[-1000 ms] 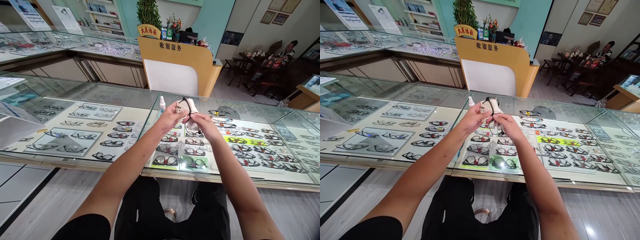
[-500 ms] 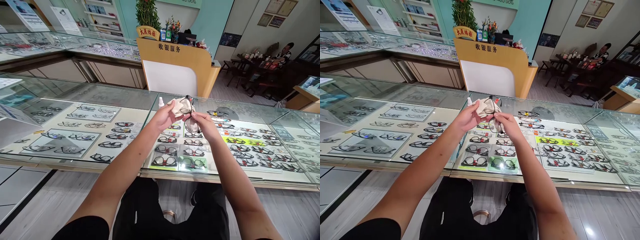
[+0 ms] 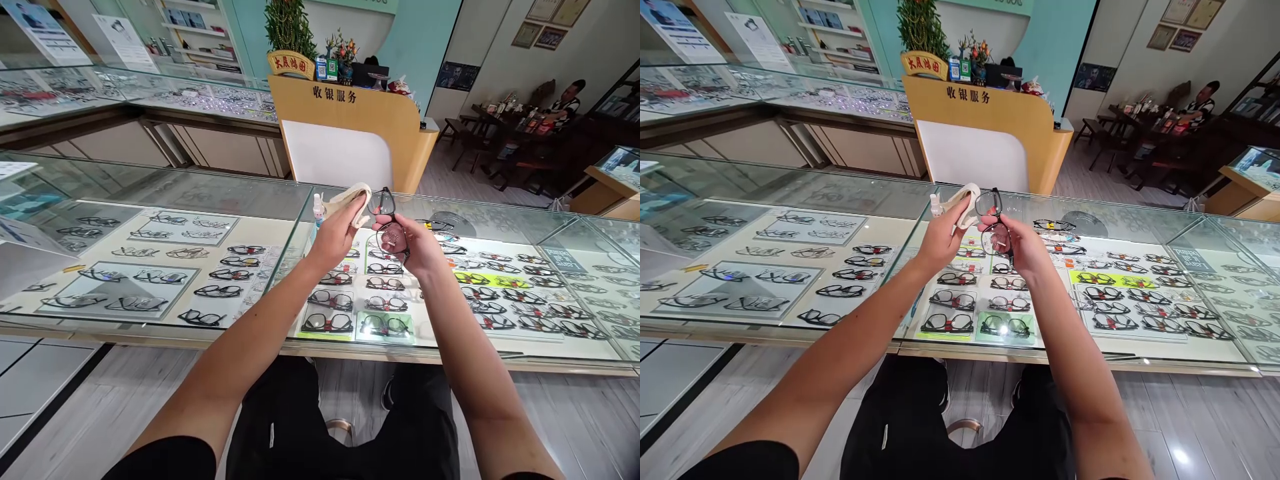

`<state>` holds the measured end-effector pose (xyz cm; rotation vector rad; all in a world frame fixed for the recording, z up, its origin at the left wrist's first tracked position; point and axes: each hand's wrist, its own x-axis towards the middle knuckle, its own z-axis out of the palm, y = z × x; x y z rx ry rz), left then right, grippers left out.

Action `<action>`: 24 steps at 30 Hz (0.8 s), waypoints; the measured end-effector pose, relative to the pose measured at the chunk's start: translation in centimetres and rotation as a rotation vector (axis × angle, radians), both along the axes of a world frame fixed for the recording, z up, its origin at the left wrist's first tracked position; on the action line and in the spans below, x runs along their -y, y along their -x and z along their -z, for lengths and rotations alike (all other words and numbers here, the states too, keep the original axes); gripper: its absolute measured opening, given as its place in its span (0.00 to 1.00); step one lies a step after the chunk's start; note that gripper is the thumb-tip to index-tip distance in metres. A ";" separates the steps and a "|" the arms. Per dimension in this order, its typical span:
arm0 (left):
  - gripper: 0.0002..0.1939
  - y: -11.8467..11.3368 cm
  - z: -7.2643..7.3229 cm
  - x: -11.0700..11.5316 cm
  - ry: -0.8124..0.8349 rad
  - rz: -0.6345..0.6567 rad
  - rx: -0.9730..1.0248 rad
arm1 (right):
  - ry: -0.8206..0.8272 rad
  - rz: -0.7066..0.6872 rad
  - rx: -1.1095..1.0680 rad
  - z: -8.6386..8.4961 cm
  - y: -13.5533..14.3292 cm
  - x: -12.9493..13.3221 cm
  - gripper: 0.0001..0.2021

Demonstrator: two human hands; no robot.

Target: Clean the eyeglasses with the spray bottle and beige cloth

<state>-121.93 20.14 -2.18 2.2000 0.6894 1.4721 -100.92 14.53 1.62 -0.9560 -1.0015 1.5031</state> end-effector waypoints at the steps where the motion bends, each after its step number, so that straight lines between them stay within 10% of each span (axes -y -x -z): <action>1: 0.29 0.0 0.0 -0.1 -0.034 0.004 -0.030 | 0.018 -0.017 -0.012 -0.1 0.0 0.1 0.18; 16: 0.21 -0.1 -1.0 0.0 -0.071 0.094 -0.046 | 0.040 -0.275 0.007 0.2 0.3 0.5 0.22; 24: 0.18 -0.6 -1.8 1.3 0.461 0.068 0.268 | -0.409 0.214 0.317 -0.1 -0.6 0.3 0.16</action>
